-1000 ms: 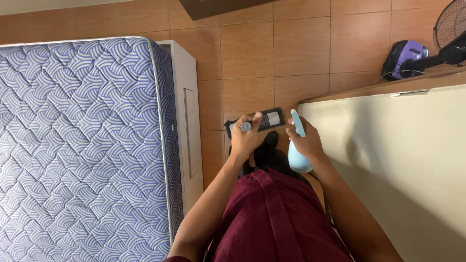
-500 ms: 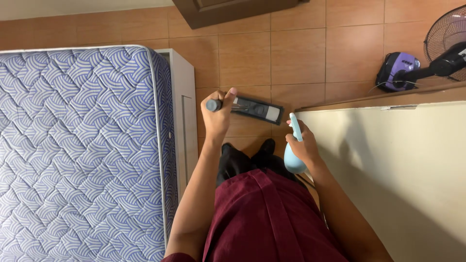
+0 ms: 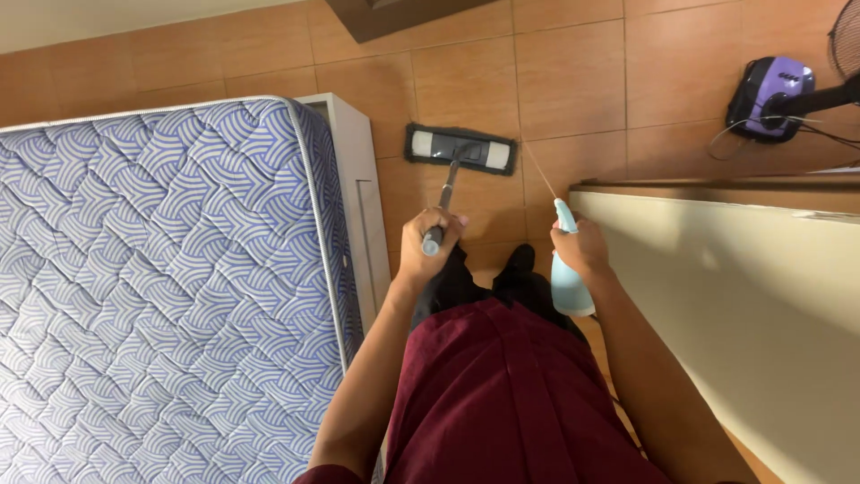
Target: Mopping the floor in a bedroom using a spray mop and cleaning solution.
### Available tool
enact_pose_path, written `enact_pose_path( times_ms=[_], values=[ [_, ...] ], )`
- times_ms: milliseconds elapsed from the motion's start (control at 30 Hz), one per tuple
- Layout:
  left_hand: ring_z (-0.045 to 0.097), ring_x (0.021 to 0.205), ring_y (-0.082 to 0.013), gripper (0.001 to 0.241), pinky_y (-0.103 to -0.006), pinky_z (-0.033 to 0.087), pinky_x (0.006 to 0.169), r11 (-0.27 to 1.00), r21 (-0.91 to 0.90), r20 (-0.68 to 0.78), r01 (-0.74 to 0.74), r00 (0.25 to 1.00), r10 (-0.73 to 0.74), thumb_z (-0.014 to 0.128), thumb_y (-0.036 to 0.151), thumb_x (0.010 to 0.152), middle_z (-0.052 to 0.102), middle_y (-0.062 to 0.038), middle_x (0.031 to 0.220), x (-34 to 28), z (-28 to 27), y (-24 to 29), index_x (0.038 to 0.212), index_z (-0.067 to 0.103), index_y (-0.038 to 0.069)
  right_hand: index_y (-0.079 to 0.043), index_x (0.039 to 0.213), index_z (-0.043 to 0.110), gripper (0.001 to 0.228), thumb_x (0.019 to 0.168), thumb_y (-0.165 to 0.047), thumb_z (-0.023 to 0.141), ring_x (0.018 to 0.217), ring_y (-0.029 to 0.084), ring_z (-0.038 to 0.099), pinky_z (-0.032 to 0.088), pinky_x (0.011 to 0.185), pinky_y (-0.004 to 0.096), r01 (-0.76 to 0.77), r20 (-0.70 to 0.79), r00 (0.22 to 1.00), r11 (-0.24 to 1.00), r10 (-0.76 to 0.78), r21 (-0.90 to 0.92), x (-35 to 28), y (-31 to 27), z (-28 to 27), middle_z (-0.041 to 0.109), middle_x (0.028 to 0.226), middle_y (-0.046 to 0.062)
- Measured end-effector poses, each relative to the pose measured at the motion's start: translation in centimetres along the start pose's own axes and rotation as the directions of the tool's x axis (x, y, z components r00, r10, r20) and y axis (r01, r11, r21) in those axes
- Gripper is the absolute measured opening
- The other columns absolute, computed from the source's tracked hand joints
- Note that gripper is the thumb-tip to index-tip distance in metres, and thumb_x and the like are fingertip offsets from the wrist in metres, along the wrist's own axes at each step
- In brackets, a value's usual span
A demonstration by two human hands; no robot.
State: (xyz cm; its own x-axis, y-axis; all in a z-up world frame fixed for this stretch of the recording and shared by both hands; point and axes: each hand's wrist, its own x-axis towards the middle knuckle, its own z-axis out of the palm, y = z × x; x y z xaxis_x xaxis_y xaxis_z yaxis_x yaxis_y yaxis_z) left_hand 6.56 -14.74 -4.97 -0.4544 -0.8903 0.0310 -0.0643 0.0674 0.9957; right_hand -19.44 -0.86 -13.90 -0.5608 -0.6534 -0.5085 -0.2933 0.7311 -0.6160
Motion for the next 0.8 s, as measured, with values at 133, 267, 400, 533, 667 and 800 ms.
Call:
enact_pose_path(
  times_ms=[133, 267, 400, 533, 667, 800],
  values=[
    [0.07, 0.078, -0.0229, 0.033, -0.0351, 0.055, 0.073, 0.99, 0.138, 0.009, -0.017, 1.0, 0.016, 0.079, 0.006, 0.089, 0.068, -0.009, 0.077, 0.3, -1.8, 0.0, 0.071, 0.052, 0.002, -0.006, 0.104, 0.069, 0.019, 0.089, -0.016, 0.063, 0.061, 0.024, 0.072, 0.056, 0.063, 0.04, 0.042, -0.052, 0.998, 0.999, -0.043, -0.011, 1.2, -0.6, 1.9, 0.072, 0.081, 0.011],
    [0.068, 0.079, -0.0243, 0.037, -0.0361, 0.054, 0.075, 0.985, 0.17, 0.011, 0.031, 0.999, -0.033, 0.081, 0.011, 0.091, 0.066, -0.009, 0.077, 0.6, -3.5, -0.3, 0.072, 0.05, 0.002, -0.006, 0.107, 0.068, 0.02, 0.09, -0.014, 0.061, 0.058, 0.025, 0.071, 0.056, 0.059, 0.038, -0.14, -0.031, 0.989, 0.982, 0.145, 0.13, 1.0, -2.9, 2.7, 0.071, 0.081, 0.01],
    [0.067, 0.086, -0.0272, 0.027, -0.0362, 0.055, 0.078, 0.976, 0.207, -0.027, 0.07, 0.997, -0.066, 0.075, 0.025, 0.097, 0.069, -0.012, 0.099, 0.4, -4.7, -0.8, 0.097, 0.059, 0.003, -0.004, 0.106, 0.068, 0.02, 0.089, -0.01, 0.06, 0.059, 0.024, 0.071, 0.055, 0.057, 0.036, -0.021, -0.016, 1.0, 0.988, 0.024, 0.154, 0.5, -2.9, 4.0, 0.07, 0.08, 0.01],
    [0.066, 0.09, -0.0276, 0.039, -0.0357, 0.053, 0.081, 0.959, 0.243, -0.132, 0.147, 0.984, -0.118, 0.069, 0.036, 0.103, 0.066, -0.013, 0.104, -0.3, -5.4, -2.4, 0.123, 0.06, 0.004, -0.002, 0.102, 0.069, 0.017, 0.092, -0.011, 0.059, 0.061, 0.024, 0.073, 0.055, 0.059, 0.037, -0.083, 0.019, 0.997, 0.989, 0.081, 0.125, -0.1, -3.9, 4.8, 0.071, 0.079, 0.011],
    [0.065, 0.078, -0.0233, 0.042, -0.0334, 0.054, 0.076, 0.844, 0.186, -0.113, 0.502, 0.865, -0.49, 0.069, 0.041, 0.099, 0.067, -0.013, 0.084, 0.1, -5.8, -1.5, 0.123, 0.064, 0.007, -0.007, 0.112, 0.067, 0.025, 0.088, -0.011, 0.06, 0.06, 0.025, 0.072, 0.054, 0.059, 0.037, -0.047, 0.004, 0.999, 0.993, 0.047, 0.111, 0.0, -4.2, 4.8, 0.07, 0.081, 0.011],
    [0.067, 0.081, -0.021, 0.043, -0.0347, 0.055, 0.076, 0.917, 0.193, -0.045, 0.349, 0.937, -0.347, 0.069, 0.04, 0.098, 0.07, -0.012, 0.093, 0.0, -5.3, -1.8, 0.123, 0.062, 0.006, -0.005, 0.104, 0.069, 0.018, 0.092, -0.016, 0.06, 0.064, 0.023, 0.074, 0.057, 0.063, 0.037, 0.024, 0.12, 0.992, 0.998, -0.03, 0.056, 0.1, -4.4, 4.7, 0.072, 0.082, 0.011]
  ],
)
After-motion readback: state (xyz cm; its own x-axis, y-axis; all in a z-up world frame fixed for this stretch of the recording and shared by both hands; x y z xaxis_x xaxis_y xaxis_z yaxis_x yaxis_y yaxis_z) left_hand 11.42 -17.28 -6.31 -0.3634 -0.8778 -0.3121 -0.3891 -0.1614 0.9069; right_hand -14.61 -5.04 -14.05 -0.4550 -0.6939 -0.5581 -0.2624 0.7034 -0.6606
